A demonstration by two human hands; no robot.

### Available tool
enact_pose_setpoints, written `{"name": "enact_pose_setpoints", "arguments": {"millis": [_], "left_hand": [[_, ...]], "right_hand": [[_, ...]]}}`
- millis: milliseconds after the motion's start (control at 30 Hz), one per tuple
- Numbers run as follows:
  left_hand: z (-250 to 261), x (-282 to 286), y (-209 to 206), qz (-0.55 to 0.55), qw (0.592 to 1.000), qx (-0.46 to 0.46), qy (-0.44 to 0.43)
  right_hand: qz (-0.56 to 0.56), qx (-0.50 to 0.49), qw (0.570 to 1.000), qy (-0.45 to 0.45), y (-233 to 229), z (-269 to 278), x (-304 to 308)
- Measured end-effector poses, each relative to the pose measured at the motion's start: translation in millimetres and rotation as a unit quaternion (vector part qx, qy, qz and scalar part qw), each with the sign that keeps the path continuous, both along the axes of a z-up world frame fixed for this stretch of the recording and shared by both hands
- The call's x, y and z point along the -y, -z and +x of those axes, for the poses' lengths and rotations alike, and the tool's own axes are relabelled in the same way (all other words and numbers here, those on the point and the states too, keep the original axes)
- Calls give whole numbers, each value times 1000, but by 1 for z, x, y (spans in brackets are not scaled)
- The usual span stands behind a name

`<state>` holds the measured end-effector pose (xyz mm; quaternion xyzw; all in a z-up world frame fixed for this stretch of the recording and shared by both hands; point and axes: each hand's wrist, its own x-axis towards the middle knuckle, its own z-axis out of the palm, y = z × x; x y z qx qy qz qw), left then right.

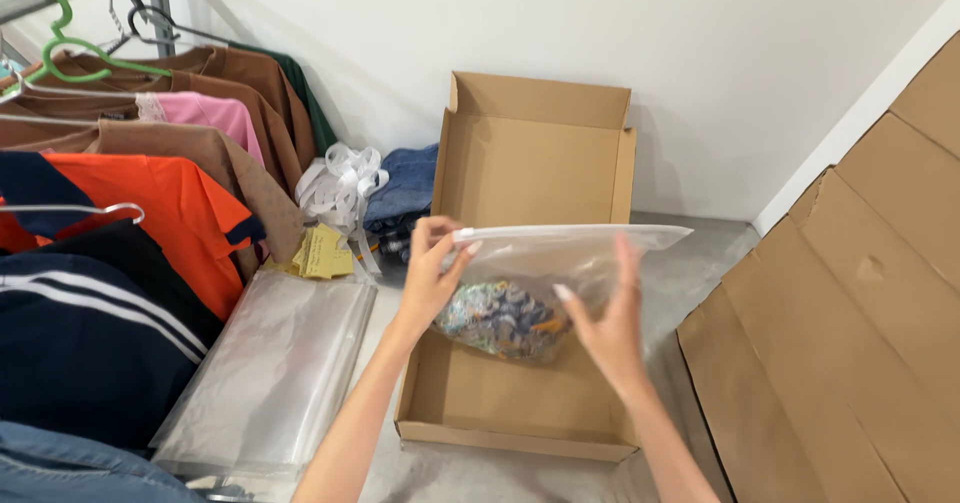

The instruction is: Untying a ribbon from a box, opening it, placing a plastic liner inside, and closing the box

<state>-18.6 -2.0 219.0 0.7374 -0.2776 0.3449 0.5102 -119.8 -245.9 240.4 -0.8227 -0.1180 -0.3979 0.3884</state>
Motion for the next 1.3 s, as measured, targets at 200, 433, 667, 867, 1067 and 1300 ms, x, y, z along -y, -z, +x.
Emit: {"name": "enact_pose_setpoints", "arguments": {"millis": [200,433,667,867,1067,1300], "left_hand": [[6,39,36,15,971,-185,152],[-40,49,8,-26,961,-234,143],[-51,48,7,-36,965,-222,136],[-52,54,13,-85,977,-177,83],[-11,11,47,-232,952,-191,-55],[0,-3,63,-249,937,-187,-160]], "right_hand": [[-213,29,974,-71,29,49,-33],[17,-68,993,-92,19,43,-48],[38,-76,989,-119,28,45,-52],[-110,26,994,9,39,46,-46],[-164,57,975,139,58,26,45],[-174,67,957,222,96,7,144]]}}
